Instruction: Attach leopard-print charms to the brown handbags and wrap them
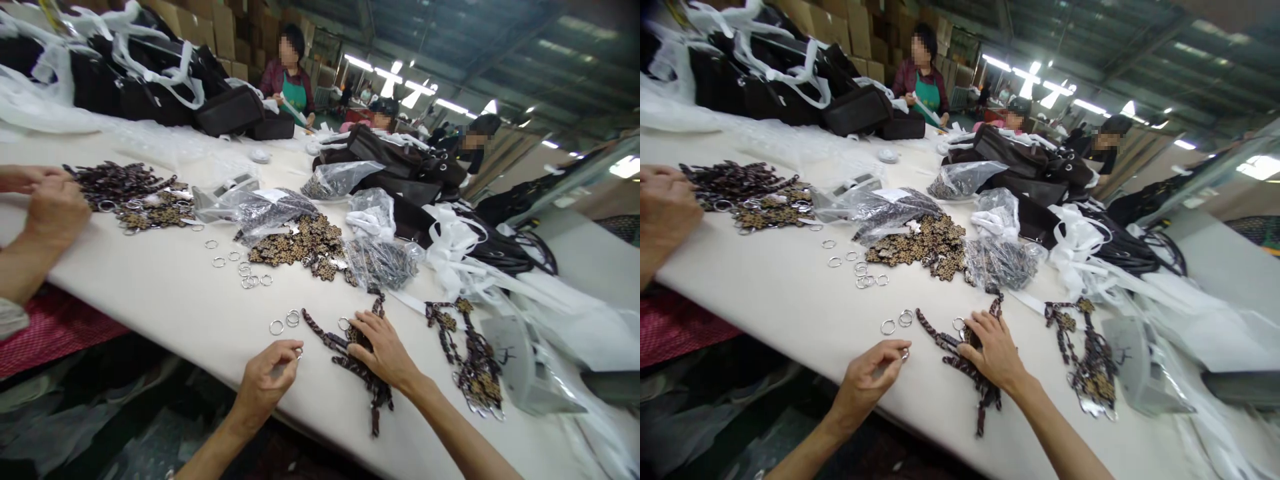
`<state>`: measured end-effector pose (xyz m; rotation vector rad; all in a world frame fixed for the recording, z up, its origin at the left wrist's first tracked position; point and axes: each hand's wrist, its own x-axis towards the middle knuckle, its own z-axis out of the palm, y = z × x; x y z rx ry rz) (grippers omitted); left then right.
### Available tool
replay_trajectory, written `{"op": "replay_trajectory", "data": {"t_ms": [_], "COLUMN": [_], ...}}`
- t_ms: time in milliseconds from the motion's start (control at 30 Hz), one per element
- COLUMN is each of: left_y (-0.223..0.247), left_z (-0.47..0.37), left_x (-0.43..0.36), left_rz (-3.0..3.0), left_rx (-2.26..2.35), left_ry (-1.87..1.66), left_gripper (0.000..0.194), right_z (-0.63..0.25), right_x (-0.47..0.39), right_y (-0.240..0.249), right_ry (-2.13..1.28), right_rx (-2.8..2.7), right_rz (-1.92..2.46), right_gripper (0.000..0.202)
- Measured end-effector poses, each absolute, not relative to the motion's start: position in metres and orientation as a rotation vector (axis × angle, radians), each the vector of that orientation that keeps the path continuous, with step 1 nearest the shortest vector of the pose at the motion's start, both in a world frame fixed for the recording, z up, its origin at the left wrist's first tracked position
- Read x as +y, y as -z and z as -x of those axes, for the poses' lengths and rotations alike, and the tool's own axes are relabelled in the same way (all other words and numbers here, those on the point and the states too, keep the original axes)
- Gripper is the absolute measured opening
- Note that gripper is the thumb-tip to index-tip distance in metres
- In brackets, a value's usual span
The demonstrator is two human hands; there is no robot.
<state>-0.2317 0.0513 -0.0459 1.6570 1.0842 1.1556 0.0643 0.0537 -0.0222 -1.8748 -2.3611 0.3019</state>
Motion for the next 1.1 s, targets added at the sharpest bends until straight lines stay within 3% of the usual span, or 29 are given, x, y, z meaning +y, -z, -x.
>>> {"op": "replay_trajectory", "data": {"t_ms": [333, 533, 667, 1100], "left_y": [0.053, 0.052, 0.053, 0.058], "left_z": [0.231, 0.230, 0.230, 0.232], "left_x": [0.049, 0.049, 0.051, 0.051], "left_rz": [-1.561, -1.505, -1.482, -1.392], "left_rx": [1.097, 1.086, 1.093, 1.066], "left_ry": [-1.146, -1.117, -1.107, -1.129], "left_gripper": [0.014, 0.016, 0.018, 0.019], "right_z": [-0.052, -0.073, -0.065, -0.106], "right_x": [0.020, 0.027, 0.052, 0.078], "right_y": [0.039, 0.034, 0.033, 0.006], "right_ry": [-0.020, -0.204, -0.267, -0.251], "right_rx": [-1.953, -1.815, -1.777, -1.792], "right_rz": [1.955, 1.926, 1.819, 2.049], "right_gripper": [0.064, 0.027, 0.017, 0.029]}}
